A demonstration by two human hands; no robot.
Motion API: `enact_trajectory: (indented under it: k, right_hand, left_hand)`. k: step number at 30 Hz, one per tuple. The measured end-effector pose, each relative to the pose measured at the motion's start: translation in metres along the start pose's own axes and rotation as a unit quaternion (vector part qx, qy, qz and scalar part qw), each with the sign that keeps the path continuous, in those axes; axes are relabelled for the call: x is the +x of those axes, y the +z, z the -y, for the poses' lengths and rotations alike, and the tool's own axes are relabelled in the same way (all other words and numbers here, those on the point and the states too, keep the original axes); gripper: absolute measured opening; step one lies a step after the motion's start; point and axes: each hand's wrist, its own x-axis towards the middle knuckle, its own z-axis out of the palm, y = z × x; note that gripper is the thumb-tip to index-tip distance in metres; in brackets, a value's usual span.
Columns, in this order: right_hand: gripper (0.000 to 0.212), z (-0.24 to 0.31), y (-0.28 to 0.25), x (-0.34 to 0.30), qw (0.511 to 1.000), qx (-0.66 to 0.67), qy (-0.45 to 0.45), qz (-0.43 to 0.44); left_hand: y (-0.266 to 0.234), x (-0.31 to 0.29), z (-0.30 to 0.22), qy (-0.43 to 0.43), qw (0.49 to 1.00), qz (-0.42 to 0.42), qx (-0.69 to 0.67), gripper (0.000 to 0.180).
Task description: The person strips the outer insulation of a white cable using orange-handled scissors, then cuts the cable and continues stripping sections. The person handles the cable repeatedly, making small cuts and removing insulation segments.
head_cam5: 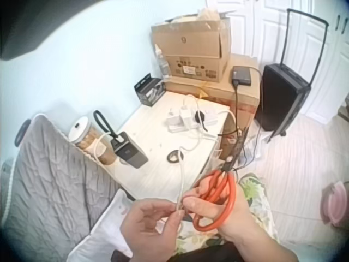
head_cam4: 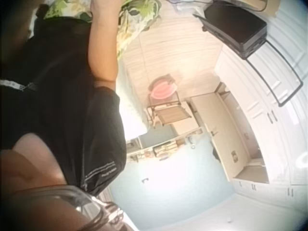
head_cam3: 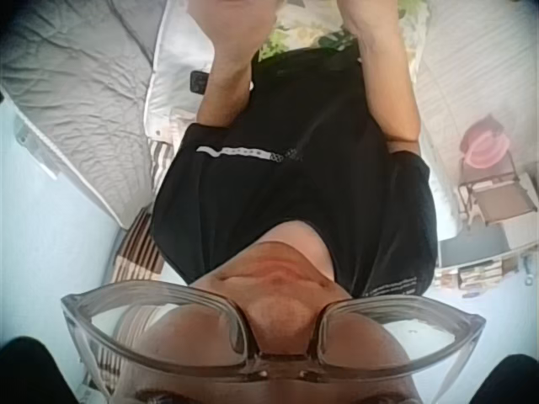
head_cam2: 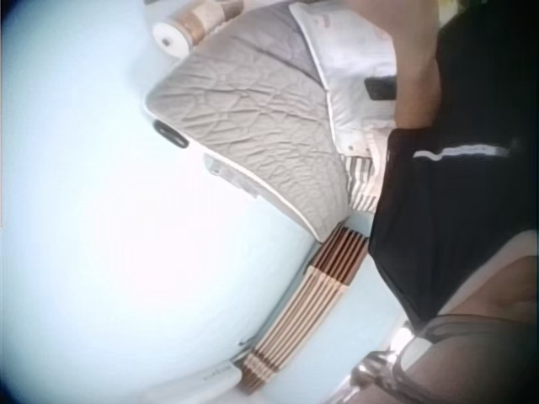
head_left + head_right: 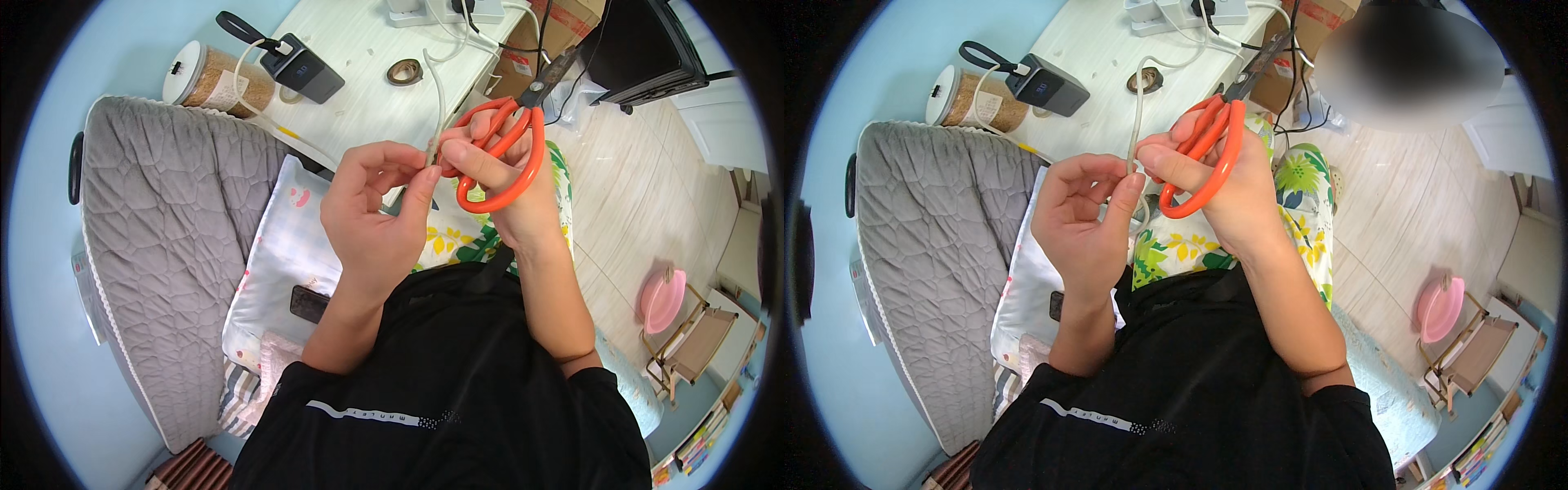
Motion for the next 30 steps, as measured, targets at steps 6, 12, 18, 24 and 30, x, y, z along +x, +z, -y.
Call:
enact_trajectory:
  k: [6,12,18,24,30]
  right_hand:
    - [0.030,0.0022,0.0036,-0.0006,0.999,-0.042,-0.017,-0.010]
    - [0.031,0.0018,-0.0004,0.0017,0.996,-0.086,-0.028,-0.014]
    - [0.030,0.0029,0.0038,0.0019,0.996,-0.081,-0.031,-0.017]
    - [0.029,0.0013,0.0084,0.0045,0.995,-0.089,-0.032,-0.019]
    - [0.029,-0.0061,0.0090,0.0092,0.997,-0.071,-0.033,-0.006]
  left_hand:
    - [-0.0003,-0.0011,0.0027,0.010,1.000,0.003,0.019,0.025]
    - [-0.0018,-0.0009,0.0035,0.005,0.999,0.011,0.045,0.026]
    - [-0.0029,-0.0003,0.0013,-0.002,0.999,0.007,0.038,0.026]
    - [-0.0026,0.0000,0.0069,0.001,1.000,-0.015,-0.009,0.023]
    - [-0.0049,-0.0007,0.0016,-0.057,0.997,-0.015,-0.055,0.022]
